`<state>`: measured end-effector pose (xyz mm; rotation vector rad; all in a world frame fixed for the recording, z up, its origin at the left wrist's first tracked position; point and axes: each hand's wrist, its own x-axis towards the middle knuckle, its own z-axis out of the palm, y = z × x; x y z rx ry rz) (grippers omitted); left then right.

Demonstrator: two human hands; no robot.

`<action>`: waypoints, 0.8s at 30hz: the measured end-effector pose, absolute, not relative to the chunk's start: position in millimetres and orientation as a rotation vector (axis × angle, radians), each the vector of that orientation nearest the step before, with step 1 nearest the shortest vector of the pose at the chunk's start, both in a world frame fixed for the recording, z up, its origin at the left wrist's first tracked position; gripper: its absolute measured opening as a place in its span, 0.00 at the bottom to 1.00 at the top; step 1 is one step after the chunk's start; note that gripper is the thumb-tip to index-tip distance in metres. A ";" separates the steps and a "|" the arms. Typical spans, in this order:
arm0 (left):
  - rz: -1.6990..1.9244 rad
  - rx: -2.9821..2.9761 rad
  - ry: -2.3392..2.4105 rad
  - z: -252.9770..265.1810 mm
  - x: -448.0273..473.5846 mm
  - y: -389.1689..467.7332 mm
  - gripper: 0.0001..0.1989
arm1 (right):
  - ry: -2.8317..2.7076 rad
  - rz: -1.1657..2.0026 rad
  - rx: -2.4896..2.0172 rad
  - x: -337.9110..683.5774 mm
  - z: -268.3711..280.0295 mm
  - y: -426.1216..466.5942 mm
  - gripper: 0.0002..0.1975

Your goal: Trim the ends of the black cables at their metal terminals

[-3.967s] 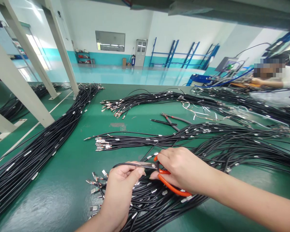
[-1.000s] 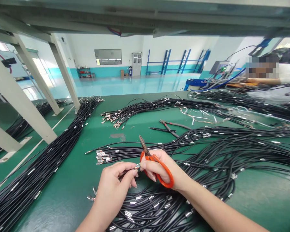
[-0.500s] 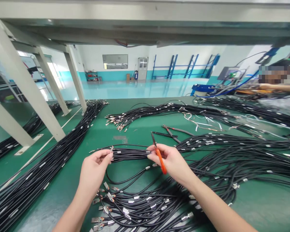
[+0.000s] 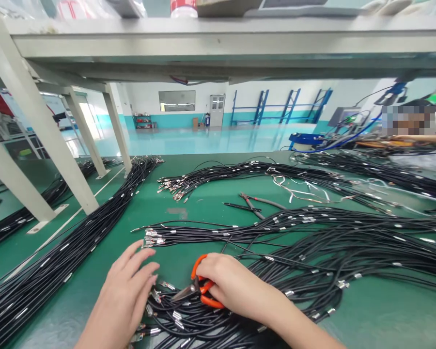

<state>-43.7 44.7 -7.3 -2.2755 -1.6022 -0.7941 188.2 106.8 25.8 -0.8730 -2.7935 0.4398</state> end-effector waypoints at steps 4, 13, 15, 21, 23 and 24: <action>-0.705 -2.296 -1.407 6.9 -23.0 49.9 0.11 | -2.783 0.574 -0.944 192.7 29.0 108.2 0.08; -0.339 -2.579 -1.426 -17.6 -25.9 39.3 0.13 | -2.308 0.377 -1.205 195.4 21.1 122.9 0.08; -0.285 -2.609 -1.572 -12.8 -23.8 37.3 0.13 | -2.219 0.160 -1.296 197.9 15.9 132.1 0.09; -0.305 -2.849 -1.908 18.4 -18.0 44.1 0.11 | -2.260 0.169 -1.424 205.4 4.3 153.4 0.07; -0.412 -2.939 -1.964 23.5 -17.9 49.4 0.10 | -2.215 0.227 -1.384 209.0 6.1 155.1 0.06; -0.503 -2.975 -2.006 24.3 -17.5 53.3 0.10 | -2.194 0.265 -1.366 211.2 8.0 155.3 0.04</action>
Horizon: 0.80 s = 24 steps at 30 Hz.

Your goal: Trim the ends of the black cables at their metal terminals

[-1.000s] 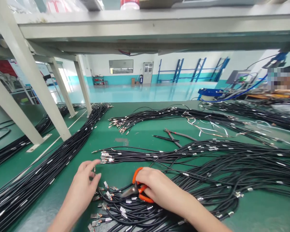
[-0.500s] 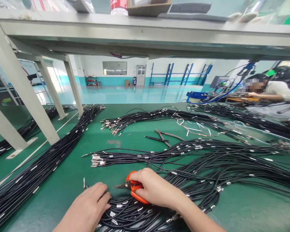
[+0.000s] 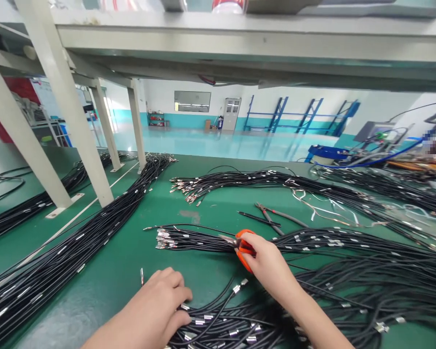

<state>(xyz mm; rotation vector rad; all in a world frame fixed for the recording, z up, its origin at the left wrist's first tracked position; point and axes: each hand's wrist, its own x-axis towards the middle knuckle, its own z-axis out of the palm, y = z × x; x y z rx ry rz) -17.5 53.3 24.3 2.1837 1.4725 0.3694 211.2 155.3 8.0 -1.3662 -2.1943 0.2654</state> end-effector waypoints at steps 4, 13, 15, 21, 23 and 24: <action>0.775 1.477 1.361 21.7 -11.4 79.4 0.09 | -2.120 0.461 -1.345 219.8 18.2 155.5 0.03; 1.590 0.462 0.947 22.7 9.2 129.6 0.05 | -2.078 0.947 -1.279 217.9 32.7 150.8 0.06; 1.435 0.725 0.959 23.1 14.3 125.8 0.10 | -1.936 1.040 -1.278 215.1 36.1 147.6 0.07; 0.815 1.303 1.078 17.3 34.3 103.0 0.18 | -1.399 1.342 -1.028 198.5 33.8 132.7 0.12; 0.713 1.377 1.093 14.7 38.2 98.6 0.22 | -1.331 1.430 -0.973 190.9 29.8 129.0 0.12; 0.682 1.399 1.091 13.7 39.2 97.3 0.23 | -1.303 1.452 -0.971 187.7 28.2 127.8 0.12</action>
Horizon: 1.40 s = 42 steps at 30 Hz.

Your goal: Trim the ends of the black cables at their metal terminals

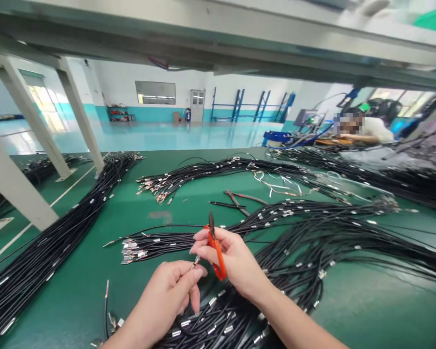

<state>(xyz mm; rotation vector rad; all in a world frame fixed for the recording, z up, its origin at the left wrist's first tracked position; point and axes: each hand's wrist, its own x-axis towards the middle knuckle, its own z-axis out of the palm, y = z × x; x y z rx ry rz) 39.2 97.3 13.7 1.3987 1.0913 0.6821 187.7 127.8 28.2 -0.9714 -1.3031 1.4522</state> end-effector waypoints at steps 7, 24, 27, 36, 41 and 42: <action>0.943 1.194 1.167 9.8 40.4 98.4 0.11 | -1.273 1.290 -1.102 182.5 24.2 128.4 0.11; 0.979 0.870 1.002 7.3 41.2 98.4 0.11 | -1.251 1.380 -1.105 181.6 22.3 126.3 0.13; 1.021 0.935 1.103 5.3 40.8 97.0 0.11 | -1.267 1.422 -1.107 182.6 22.5 125.8 0.11; 1.059 0.957 1.170 0.8 41.3 96.5 0.11 | -1.224 1.446 -1.113 181.8 25.7 124.1 0.10; 1.064 0.986 1.164 -1.2 41.2 95.3 0.10 | -1.186 1.487 -1.123 182.6 24.9 124.4 0.11; 1.065 0.993 1.163 -1.4 41.2 95.0 0.10 | -1.180 1.493 -1.126 182.9 24.8 124.4 0.11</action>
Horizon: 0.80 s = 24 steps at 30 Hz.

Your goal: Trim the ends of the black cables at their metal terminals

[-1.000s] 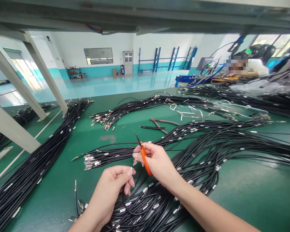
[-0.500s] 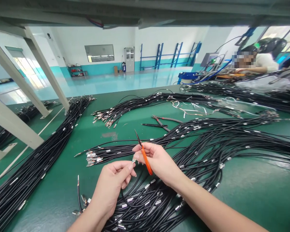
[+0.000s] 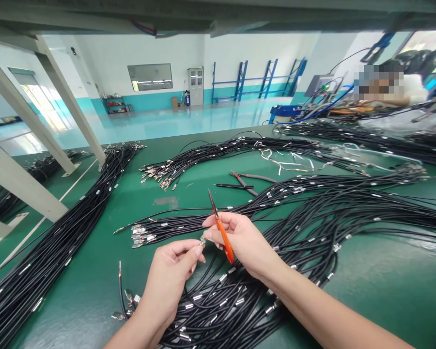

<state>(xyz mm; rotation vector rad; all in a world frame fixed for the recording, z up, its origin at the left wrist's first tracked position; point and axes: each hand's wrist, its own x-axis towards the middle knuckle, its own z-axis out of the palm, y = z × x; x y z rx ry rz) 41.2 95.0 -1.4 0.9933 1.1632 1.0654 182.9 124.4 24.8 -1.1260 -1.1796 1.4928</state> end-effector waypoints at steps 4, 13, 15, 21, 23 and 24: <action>1.075 0.998 1.164 -1.6 41.9 94.6 0.10 | -1.162 1.520 -1.128 183.7 25.3 124.3 0.09; 1.080 0.985 1.193 -2.7 42.3 96.1 0.11 | -1.136 1.553 -1.144 183.4 25.5 123.9 0.08; 1.100 0.981 1.199 -2.8 42.7 95.9 0.14 | -1.136 1.542 -1.165 183.5 23.6 124.2 0.08; 1.137 1.199 1.311 -0.4 43.7 93.2 0.15 | -1.148 1.537 -1.183 184.3 18.8 125.6 0.08; 1.130 1.232 1.358 -0.3 43.6 92.5 0.13 | -1.150 1.539 -1.181 184.0 18.8 125.4 0.08; 1.129 1.225 1.369 -0.7 43.6 92.5 0.12 | -1.152 1.539 -1.180 183.8 19.0 125.2 0.08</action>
